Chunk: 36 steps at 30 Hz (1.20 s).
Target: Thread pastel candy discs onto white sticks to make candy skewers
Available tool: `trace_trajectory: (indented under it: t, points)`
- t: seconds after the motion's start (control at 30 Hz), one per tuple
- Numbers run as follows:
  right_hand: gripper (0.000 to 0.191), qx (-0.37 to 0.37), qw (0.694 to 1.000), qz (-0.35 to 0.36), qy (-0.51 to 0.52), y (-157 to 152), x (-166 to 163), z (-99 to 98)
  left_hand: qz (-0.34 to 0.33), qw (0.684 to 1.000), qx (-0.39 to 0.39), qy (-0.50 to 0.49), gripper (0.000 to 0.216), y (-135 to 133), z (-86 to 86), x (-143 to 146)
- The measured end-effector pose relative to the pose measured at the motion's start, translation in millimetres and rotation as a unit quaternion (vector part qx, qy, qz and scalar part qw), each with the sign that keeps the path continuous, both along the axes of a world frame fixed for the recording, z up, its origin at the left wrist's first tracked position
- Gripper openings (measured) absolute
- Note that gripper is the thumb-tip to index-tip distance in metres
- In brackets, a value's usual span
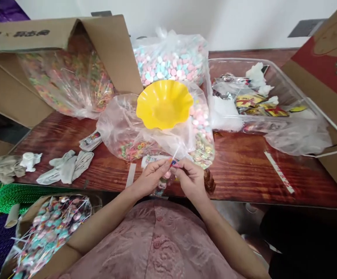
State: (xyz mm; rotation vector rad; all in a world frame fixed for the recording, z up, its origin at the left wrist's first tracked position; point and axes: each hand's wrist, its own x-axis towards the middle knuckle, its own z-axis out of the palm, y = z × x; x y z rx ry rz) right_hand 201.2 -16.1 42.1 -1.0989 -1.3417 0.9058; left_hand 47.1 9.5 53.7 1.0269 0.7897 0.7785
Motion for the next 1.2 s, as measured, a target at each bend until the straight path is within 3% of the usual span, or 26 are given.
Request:
trace_trajectory:
  t: [0.17,0.33,0.43,0.57,0.73,0.8,0.87,0.9,0.97,1.03,1.07,1.1,1.13,1.2]
  points:
    - [0.018,0.093,0.99,-0.064,-0.079,2,-7,1.1,-0.092,0.993,0.053,0.047,0.051,1,7.6,-10]
    - [0.016,0.15,0.969,-0.093,-0.175,4,-7,-3.0,-0.124,0.991,-0.052,0.022,0.045,5,4.2,-20]
    - [0.017,0.266,0.911,-0.084,-0.303,6,9,-4.1,-0.118,0.984,-0.13,-0.026,0.046,4,1.4,-22]
    - [0.031,0.378,0.8,0.066,-0.462,5,32,4.1,-0.196,0.958,-0.197,-0.067,0.047,-2,0.1,-23]
    - [0.029,0.411,0.752,0.125,-0.5,1,37,21.7,-0.318,0.931,-0.17,-0.047,0.049,0,-3.2,-26]
    - [0.026,0.374,0.756,0.138,-0.519,0,35,22.9,-0.337,0.938,-0.086,0.01,0.05,2,-0.5,-26]
    - [0.02,0.291,0.789,0.132,-0.525,-1,34,18.5,-0.318,0.934,0.082,0.141,0.043,1,5.4,-25]
    - [0.018,0.234,0.813,0.132,-0.517,-1,35,14.8,-0.29,0.911,0.185,0.229,0.038,0,8.8,-23]
    - [0.017,0.106,0.856,0.158,-0.48,-2,36,6.3,-0.229,0.812,0.365,0.393,0.028,-6,14.0,-20]
    - [0.021,0.008,0.882,0.186,-0.433,-4,35,-0.5,-0.203,0.714,0.466,0.482,0.028,-11,15.5,-16]
    - [0.022,-0.015,0.889,0.184,-0.418,-6,34,-2.5,-0.201,0.688,0.489,0.498,0.029,-12,14.8,-14]
    - [0.023,-0.019,0.895,0.167,-0.414,-10,32,-3.5,-0.2,0.683,0.496,0.497,0.029,-12,13.3,-14]
    - [0.022,-0.007,0.899,0.134,-0.417,-14,29,-3.7,-0.196,0.7,0.489,0.482,0.029,-11,11.3,-14]
    - [0.018,0.049,0.896,0.062,-0.437,-23,21,-2.4,-0.183,0.78,0.426,0.42,0.028,-7,6.8,-17]
